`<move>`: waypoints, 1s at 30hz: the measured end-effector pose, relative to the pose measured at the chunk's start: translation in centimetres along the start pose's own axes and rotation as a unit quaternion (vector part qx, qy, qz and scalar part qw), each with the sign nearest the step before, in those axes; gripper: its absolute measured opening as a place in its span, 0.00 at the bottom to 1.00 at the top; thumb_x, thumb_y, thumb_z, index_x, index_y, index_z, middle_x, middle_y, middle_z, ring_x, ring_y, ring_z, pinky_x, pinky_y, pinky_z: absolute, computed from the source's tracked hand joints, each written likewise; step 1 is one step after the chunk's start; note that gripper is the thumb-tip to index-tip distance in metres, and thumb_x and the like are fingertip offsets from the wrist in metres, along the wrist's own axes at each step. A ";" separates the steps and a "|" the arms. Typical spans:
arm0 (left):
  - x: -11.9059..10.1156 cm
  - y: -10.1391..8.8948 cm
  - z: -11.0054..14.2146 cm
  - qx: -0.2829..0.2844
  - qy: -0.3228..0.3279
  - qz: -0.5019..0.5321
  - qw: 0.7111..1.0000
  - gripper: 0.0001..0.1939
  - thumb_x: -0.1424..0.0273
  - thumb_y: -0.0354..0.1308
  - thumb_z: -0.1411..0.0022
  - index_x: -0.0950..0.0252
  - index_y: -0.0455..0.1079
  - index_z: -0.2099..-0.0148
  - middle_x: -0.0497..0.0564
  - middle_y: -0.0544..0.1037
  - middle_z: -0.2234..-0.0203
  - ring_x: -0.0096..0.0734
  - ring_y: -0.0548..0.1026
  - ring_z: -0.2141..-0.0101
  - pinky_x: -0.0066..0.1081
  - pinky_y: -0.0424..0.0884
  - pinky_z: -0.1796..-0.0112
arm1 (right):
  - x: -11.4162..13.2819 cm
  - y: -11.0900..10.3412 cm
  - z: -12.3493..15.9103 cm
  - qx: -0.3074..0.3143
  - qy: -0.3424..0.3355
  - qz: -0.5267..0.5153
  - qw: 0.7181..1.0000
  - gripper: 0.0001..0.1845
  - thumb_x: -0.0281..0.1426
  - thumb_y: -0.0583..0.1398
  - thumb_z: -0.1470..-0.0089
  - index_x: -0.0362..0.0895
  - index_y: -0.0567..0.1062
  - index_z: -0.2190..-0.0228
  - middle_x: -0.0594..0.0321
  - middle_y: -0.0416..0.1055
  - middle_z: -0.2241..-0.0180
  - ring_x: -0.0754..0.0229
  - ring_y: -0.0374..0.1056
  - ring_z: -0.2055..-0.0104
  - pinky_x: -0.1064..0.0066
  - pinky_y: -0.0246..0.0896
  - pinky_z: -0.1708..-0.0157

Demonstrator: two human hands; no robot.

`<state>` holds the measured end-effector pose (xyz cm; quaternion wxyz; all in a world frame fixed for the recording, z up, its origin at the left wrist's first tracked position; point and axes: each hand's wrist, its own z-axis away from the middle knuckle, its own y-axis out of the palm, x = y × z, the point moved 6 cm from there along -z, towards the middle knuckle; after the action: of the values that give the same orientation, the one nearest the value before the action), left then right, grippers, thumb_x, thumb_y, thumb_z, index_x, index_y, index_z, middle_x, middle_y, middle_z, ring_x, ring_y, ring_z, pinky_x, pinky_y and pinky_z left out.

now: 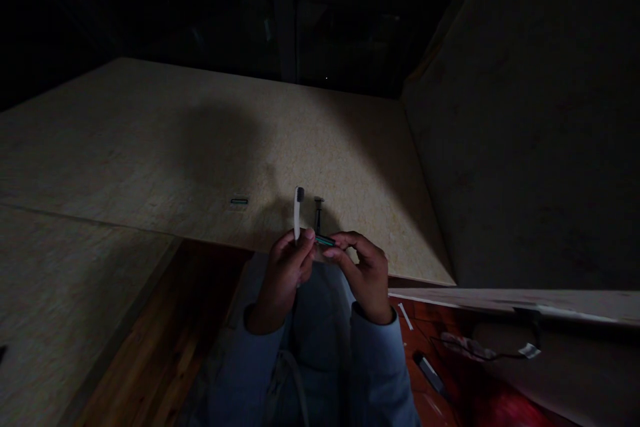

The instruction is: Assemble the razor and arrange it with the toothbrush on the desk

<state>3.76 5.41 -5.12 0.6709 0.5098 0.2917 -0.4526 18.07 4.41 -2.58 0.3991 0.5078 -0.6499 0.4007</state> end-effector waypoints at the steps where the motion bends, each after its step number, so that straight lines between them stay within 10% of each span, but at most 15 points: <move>1: 0.1 -0.1 -0.1 -0.003 0.003 0.003 1.000 0.26 0.49 0.69 0.48 0.65 0.64 0.70 0.38 0.63 0.84 0.12 0.51 0.87 0.20 0.47 0.85 | 0.0 0.2 0.0 0.014 0.003 -0.014 1.000 0.06 0.32 0.69 0.46 0.49 0.83 0.63 0.65 0.80 0.69 0.60 0.75 0.67 0.71 0.70 0.64; 20: 0.5 1.1 0.7 0.121 -0.037 0.014 0.992 0.26 0.48 0.70 0.49 0.65 0.67 0.69 0.38 0.59 0.86 0.15 0.50 0.85 0.22 0.46 0.83 | 0.4 0.9 0.4 0.154 0.036 -0.159 0.975 0.24 0.39 0.72 0.49 0.52 0.80 0.50 0.65 0.75 0.69 0.61 0.71 0.67 0.67 0.68 0.64; 30: -0.7 1.1 1.0 0.105 -0.006 -0.121 0.987 0.36 0.35 0.51 0.42 0.67 0.75 0.64 0.42 0.63 0.84 0.18 0.51 0.85 0.25 0.47 0.82 | -1.0 -0.9 0.3 -0.036 0.090 -0.182 0.978 0.20 0.33 0.70 0.49 0.53 0.81 0.52 0.67 0.74 0.70 0.64 0.69 0.68 0.70 0.68 0.63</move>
<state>4.45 4.78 -3.78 0.5553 0.5357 0.2983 -0.5618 19.04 4.37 -3.54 0.5403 0.5649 -0.5215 0.3419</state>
